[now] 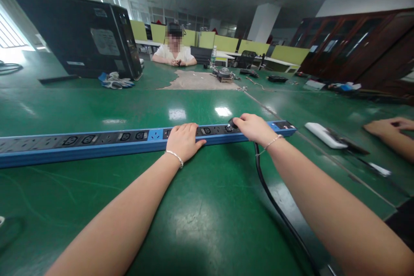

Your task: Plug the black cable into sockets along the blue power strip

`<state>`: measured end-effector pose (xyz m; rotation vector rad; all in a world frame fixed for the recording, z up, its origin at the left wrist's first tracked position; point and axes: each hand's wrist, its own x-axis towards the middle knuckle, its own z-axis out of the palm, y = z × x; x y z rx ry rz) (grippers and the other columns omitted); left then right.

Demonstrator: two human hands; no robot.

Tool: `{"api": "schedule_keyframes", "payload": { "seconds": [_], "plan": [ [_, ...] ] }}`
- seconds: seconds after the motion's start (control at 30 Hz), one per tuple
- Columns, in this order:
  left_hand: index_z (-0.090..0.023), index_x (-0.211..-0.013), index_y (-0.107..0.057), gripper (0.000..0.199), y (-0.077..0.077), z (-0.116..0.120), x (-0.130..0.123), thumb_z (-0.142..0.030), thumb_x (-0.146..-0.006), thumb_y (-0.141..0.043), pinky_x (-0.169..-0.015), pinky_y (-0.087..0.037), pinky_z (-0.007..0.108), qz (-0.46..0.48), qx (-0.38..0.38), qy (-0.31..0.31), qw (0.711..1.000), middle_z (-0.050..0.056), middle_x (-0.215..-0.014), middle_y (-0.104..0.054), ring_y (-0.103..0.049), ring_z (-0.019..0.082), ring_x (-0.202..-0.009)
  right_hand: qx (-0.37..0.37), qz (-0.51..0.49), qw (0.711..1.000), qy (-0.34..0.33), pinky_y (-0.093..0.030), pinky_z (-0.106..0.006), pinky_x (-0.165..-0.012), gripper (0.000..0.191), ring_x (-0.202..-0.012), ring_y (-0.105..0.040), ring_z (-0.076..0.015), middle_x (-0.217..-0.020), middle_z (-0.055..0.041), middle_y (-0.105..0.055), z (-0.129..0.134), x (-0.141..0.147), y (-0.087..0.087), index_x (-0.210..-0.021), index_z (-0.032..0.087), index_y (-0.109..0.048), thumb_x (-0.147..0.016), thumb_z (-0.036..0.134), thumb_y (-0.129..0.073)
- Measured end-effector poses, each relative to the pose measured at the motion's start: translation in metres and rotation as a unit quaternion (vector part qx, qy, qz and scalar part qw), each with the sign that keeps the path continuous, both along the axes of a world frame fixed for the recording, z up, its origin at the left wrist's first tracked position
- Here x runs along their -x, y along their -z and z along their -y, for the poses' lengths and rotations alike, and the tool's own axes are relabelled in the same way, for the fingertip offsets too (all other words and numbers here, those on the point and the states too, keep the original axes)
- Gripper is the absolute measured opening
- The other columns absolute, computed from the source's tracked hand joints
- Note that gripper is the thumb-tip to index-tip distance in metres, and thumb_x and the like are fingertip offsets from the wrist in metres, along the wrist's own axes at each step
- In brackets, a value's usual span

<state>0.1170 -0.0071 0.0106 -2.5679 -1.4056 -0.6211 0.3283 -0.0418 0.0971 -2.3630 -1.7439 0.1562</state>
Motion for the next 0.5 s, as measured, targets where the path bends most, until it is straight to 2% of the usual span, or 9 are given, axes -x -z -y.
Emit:
{"api": "schedule_keyframes", "payload": {
  "seconds": [0.1, 0.2, 0.27, 0.4, 0.5],
  "plan": [
    [-0.017, -0.119, -0.049, 0.066, -0.001, -0.004, 0.006, -0.066, -0.076, -0.048, -0.093, -0.034, 0.039, -0.009, 0.006, -0.038, 0.999, 0.013, -0.114, -0.062, -0.053, 0.028, -0.108, 0.028, -0.108, 0.993, -0.025, -0.041, -0.023, -0.051, 0.037, -0.045, -0.054, -0.0128, -0.063, -0.0039, -0.064, -0.003, 0.016, 0.013, -0.078, 0.017, -0.06, -0.087, 0.042, -0.034],
    [-0.016, -0.115, -0.051, 0.069, -0.005, -0.01, 0.013, -0.07, -0.072, -0.049, -0.088, -0.036, 0.04, -0.041, 0.023, -0.035, 0.998, 0.013, -0.111, -0.063, -0.055, 0.029, -0.104, 0.024, -0.17, 0.982, -0.074, -0.04, -0.023, -0.049, 0.037, -0.04, -0.051, -0.0108, -0.062, -0.0029, -0.063, -0.012, 0.037, 0.022, -0.082, 0.015, -0.059, -0.088, 0.04, -0.032],
    [-0.016, -0.114, -0.052, 0.068, -0.009, -0.013, 0.017, -0.068, -0.07, -0.053, -0.085, -0.037, 0.039, -0.062, 0.038, -0.018, 0.997, 0.013, -0.11, -0.063, -0.056, 0.029, -0.103, 0.008, -0.152, 0.983, -0.1, -0.041, -0.023, -0.055, 0.036, -0.05, -0.056, -0.0125, -0.068, -0.0047, -0.066, -0.019, 0.052, 0.026, -0.088, 0.015, -0.059, -0.089, 0.042, -0.034],
    [-0.017, -0.11, -0.053, 0.066, -0.013, -0.017, 0.021, -0.067, -0.068, -0.056, -0.082, -0.038, 0.038, -0.073, 0.049, -0.016, 0.996, 0.012, -0.108, -0.064, -0.057, 0.029, -0.1, -0.023, -0.068, 0.991, -0.114, -0.042, -0.025, -0.07, 0.033, -0.084, -0.063, -0.0199, -0.092, -0.0125, -0.068, -0.031, 0.076, 0.028, -0.097, 0.014, -0.057, -0.085, 0.04, -0.042],
    [-0.017, -0.108, -0.054, 0.064, -0.012, -0.016, 0.021, -0.067, -0.068, -0.055, -0.081, -0.038, 0.038, -0.065, 0.045, -0.018, 0.997, 0.011, -0.105, -0.065, -0.058, 0.029, -0.098, -0.011, -0.033, 0.993, -0.114, -0.043, -0.028, -0.073, 0.036, -0.09, -0.062, -0.0237, -0.097, -0.0156, -0.067, -0.034, 0.084, 0.028, -0.101, 0.012, -0.055, -0.086, 0.04, -0.038]
  ]
}}
